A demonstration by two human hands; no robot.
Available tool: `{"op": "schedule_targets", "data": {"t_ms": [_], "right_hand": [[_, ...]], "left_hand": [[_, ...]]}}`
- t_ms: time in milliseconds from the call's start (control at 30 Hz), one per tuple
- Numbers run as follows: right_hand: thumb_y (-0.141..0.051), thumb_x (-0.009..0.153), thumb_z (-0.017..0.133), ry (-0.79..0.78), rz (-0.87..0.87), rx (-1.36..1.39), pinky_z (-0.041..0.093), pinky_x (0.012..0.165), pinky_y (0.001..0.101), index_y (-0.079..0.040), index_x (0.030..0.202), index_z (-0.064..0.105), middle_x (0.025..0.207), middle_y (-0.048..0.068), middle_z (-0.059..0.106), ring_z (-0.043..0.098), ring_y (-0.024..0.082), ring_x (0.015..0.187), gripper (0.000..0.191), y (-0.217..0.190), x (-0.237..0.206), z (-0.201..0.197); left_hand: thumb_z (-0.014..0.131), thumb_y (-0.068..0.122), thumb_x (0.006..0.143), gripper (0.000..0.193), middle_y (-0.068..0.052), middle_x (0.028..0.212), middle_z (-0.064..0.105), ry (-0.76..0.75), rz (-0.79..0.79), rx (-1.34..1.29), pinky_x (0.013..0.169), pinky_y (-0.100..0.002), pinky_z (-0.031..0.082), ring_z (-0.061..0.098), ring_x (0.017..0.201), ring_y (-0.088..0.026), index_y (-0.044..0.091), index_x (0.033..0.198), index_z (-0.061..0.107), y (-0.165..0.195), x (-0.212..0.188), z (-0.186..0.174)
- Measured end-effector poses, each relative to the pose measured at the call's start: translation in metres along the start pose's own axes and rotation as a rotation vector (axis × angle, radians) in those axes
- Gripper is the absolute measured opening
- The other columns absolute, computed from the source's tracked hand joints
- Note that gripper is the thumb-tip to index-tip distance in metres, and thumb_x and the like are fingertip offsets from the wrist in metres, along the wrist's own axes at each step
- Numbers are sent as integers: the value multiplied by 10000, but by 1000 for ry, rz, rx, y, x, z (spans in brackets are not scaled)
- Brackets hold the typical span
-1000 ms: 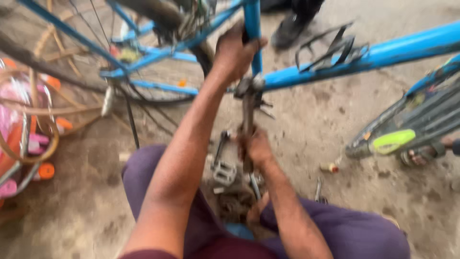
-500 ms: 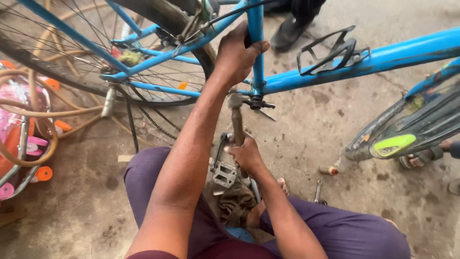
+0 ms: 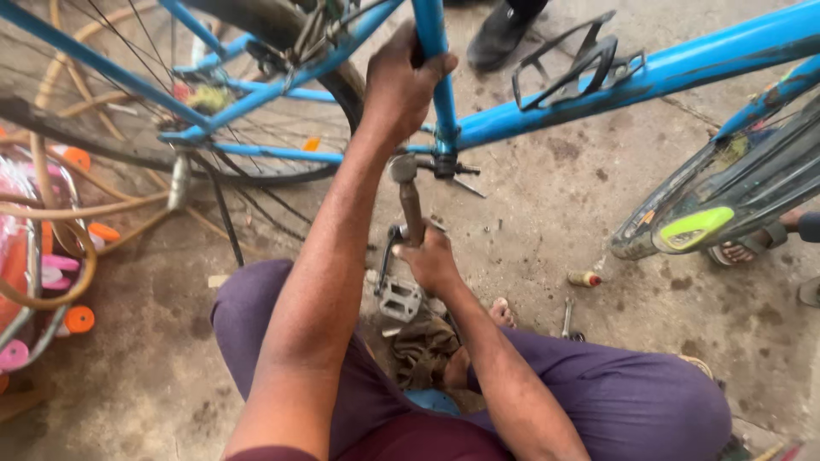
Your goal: The person is repairing a blue bicycle by repeatedly striking the crank arm area with a hammer. They use a rag to wipe the area and continue hammering to adjust or remove a component.
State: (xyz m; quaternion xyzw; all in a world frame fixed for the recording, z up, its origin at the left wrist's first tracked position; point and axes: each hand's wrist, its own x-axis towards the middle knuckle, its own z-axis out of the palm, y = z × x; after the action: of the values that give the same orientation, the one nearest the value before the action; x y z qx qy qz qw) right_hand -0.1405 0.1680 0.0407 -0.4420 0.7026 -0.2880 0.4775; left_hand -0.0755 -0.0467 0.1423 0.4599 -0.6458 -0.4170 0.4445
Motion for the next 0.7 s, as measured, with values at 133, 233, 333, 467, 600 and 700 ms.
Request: {"op": "schedule_targets", "data": {"t_ms": [133, 233, 333, 467, 600, 700], "right_hand": [[-131, 786, 775, -106, 131, 243, 488, 494, 330, -73, 1071, 603, 663, 62, 579, 565, 150, 539, 338, 22, -9, -1], [-118, 802, 808, -88, -139, 330, 538, 537, 294, -9, 1009, 625, 702, 23, 625, 623, 114, 593, 297, 42, -21, -10], [-140, 857, 776, -45, -82, 364, 493, 515, 271, -20, 1059, 664, 698, 13, 625, 588, 110, 570, 260, 64, -18, -19], [-132, 845, 751, 31, 152, 536, 473, 456, 288, -10, 1020, 623, 655, 19, 583, 548, 118, 506, 249, 94, 6, -17], [-141, 838, 722, 119, 380, 697, 475, 422, 318, -44, 1006, 624, 625, 30, 580, 531, 139, 467, 218, 115, 26, -13], [-230, 918, 709, 270, 266, 671, 487, 394, 325, -56, 961, 603, 616, 28, 592, 531, 139, 436, 208, 122, 33, -26]], "left_hand": [[754, 293, 945, 282, -88, 920, 761, 42, 109, 20, 753, -389, 574, 750, 846, -220, 65, 1074, 653, -22, -17, 2], [687, 181, 964, 226, -152, 1013, 716, 107, 332, 171, 809, -437, 574, 731, 922, -321, 57, 1147, 645, -55, -44, 3], [624, 89, 930, 186, -149, 1053, 687, 65, 348, 424, 801, -487, 546, 691, 952, -392, 92, 1115, 649, -87, -63, 1], [606, 70, 970, 156, -134, 1034, 661, 87, 371, 570, 751, -486, 544, 680, 913, -381, 101, 1119, 640, -109, -65, 4], [640, 97, 980, 98, -126, 983, 650, 81, 299, 703, 666, -475, 538, 679, 798, -353, 110, 1077, 635, -113, -65, 7], [640, 83, 942, 179, -122, 1003, 658, 118, 338, 687, 654, -461, 545, 685, 791, -354, 103, 1120, 635, -113, -70, 6]]}}
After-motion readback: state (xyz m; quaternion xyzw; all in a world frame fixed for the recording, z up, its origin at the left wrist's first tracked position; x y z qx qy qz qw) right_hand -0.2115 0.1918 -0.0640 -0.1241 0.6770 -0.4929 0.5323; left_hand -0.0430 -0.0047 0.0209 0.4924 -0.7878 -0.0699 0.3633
